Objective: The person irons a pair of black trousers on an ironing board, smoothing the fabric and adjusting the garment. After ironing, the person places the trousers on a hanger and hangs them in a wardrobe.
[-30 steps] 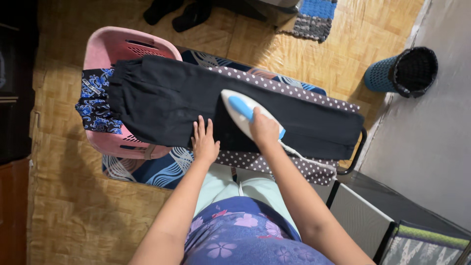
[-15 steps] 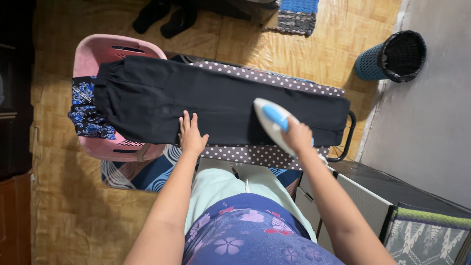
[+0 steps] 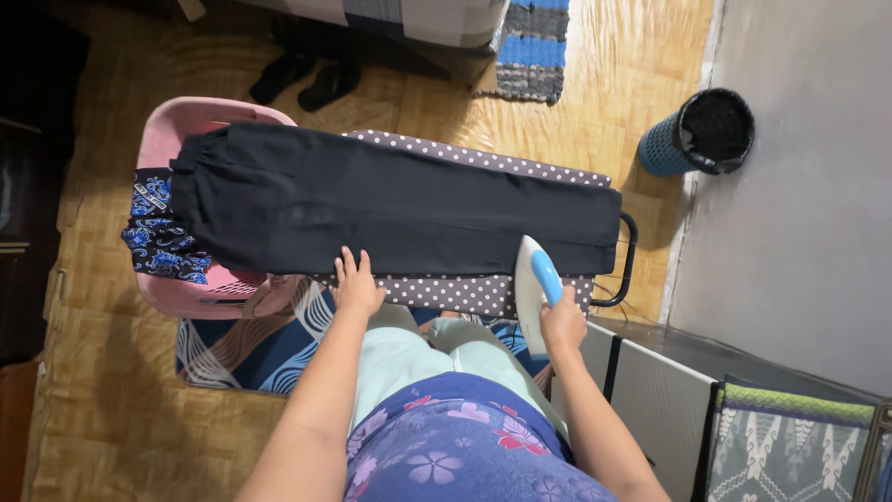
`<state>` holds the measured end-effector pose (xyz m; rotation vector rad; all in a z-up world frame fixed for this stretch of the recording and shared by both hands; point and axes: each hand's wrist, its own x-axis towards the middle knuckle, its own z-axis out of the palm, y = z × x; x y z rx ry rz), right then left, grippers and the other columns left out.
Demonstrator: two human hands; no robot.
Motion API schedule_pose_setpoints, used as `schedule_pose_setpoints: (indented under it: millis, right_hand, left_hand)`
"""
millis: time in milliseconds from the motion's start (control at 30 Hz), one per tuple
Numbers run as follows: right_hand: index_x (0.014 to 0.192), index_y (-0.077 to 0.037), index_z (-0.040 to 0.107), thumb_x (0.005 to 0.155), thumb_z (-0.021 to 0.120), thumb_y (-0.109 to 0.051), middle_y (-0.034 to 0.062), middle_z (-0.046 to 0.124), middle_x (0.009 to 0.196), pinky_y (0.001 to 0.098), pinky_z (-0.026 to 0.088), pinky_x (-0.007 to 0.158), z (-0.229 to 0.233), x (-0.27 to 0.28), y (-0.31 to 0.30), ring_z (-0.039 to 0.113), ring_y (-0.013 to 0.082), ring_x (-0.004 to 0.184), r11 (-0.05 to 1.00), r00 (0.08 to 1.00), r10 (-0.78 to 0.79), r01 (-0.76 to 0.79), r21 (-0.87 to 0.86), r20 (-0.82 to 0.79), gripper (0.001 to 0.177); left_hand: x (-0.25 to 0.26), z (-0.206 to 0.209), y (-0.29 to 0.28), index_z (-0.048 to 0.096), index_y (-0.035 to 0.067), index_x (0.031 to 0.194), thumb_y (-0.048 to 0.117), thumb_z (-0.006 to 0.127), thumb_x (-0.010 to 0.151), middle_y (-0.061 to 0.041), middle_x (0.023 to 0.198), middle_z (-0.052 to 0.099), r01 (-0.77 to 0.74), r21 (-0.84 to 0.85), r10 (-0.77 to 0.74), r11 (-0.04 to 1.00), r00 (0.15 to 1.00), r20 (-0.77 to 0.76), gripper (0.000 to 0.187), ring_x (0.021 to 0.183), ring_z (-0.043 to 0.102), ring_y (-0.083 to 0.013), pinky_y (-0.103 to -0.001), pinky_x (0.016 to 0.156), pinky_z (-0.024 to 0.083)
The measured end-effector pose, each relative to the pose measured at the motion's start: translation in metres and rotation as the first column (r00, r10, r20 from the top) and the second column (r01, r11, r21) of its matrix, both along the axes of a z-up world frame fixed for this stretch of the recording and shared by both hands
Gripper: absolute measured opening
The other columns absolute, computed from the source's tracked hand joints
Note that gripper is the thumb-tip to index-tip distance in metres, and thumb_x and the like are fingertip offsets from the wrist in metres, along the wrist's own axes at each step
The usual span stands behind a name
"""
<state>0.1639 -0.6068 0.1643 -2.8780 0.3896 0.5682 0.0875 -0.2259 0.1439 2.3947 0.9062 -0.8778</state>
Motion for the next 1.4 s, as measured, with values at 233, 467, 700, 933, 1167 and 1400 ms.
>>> schedule_pose_setpoints:
  millis: [233, 467, 700, 933, 1167, 1400]
  right_hand:
    - [0.115, -0.008, 0.061, 0.081, 0.073, -0.026, 0.0238, 0.071, 0.102, 0.0576, 0.052, 0.088, -0.037, -0.024, -0.051, 0.067, 0.0475, 0.099, 0.95, 0.95, -0.303, 0.296, 0.102, 0.07, 0.04]
    - [0.101, 0.003, 0.065, 0.082, 0.071, -0.014, 0.0154, 0.07, 0.082, 0.0411, 0.055, 0.062, -0.018, -0.11, -0.064, 0.068, 0.027, 0.066, 0.716, 0.737, -0.609, 0.352, 0.603, 0.292, 0.026]
    - [0.098, -0.001, 0.052, 0.083, 0.066, 0.004, 0.0065, 0.061, 0.076, 0.0326, 0.051, 0.045, 0.031, -0.166, -0.015, 0.056, 0.0156, 0.049, 0.262, 0.355, -0.923, 0.295, 0.919, 0.149, 0.021]
    - [0.096, -0.003, 0.047, 0.09, 0.064, 0.003, 0.0058, 0.055, 0.071, 0.0349, 0.054, 0.047, 0.061, -0.226, 0.027, 0.056, 0.0154, 0.049, 0.042, 0.203, -0.979, 0.204, 0.978, 0.0, 0.019]
    - [0.1, -0.004, 0.047, 0.092, 0.062, 0.002, 0.0053, 0.055, 0.071, 0.0352, 0.054, 0.047, 0.089, -0.277, 0.038, 0.055, 0.0151, 0.05, -0.053, 0.108, -0.992, 0.16, 0.986, -0.071, 0.018]
    - [0.101, -0.003, 0.048, 0.093, 0.061, 0.0, 0.0042, 0.054, 0.073, 0.0362, 0.055, 0.049, 0.105, -0.304, 0.021, 0.056, 0.0149, 0.053, -0.04, 0.115, -0.992, 0.109, 0.993, -0.053, 0.016]
  left_hand:
    - [-0.049, -0.007, -0.012, 0.027, 0.021, 0.161, 0.033, 0.078, 0.088, -0.009, 0.172, -0.002, 0.072, -0.02, -0.073, 0.997, 0.995, -0.065, 0.09, 0.159, 0.007, -0.0303, -0.064, 0.119, 0.026]
    - [-0.073, -0.009, 0.029, 0.048, 0.021, 0.15, 0.036, 0.076, 0.088, -0.009, 0.173, 0.004, 0.117, -0.053, -0.114, 0.992, 0.992, 0.054, 0.07, 0.157, 0.018, -0.0315, -0.055, 0.12, 0.032]
    - [-0.114, -0.024, 0.069, 0.062, 0.015, 0.135, 0.035, 0.076, 0.084, -0.021, 0.167, 0.02, 0.114, -0.081, -0.072, 0.99, 0.913, 0.401, 0.057, 0.147, 0.035, -0.0412, -0.048, 0.115, 0.039]
    - [-0.18, -0.054, 0.072, 0.062, 0.014, 0.135, 0.033, 0.074, 0.084, -0.021, 0.168, 0.019, 0.128, -0.177, -0.067, 0.976, 0.946, 0.316, 0.055, 0.142, 0.041, -0.0431, -0.047, 0.114, 0.039]
    - [-0.187, -0.057, 0.071, 0.064, 0.014, 0.133, 0.034, 0.074, 0.086, -0.022, 0.167, 0.021, 0.231, -0.14, -0.164, 0.963, 0.911, 0.377, 0.052, 0.144, 0.039, -0.043, -0.048, 0.115, 0.038]
    - [-0.174, -0.021, 0.029, 0.062, 0.016, 0.134, 0.035, 0.072, 0.087, -0.017, 0.168, 0.022, 0.268, -0.187, -0.176, 0.945, 0.899, 0.4, 0.052, 0.143, 0.04, -0.0412, -0.05, 0.112, 0.04]
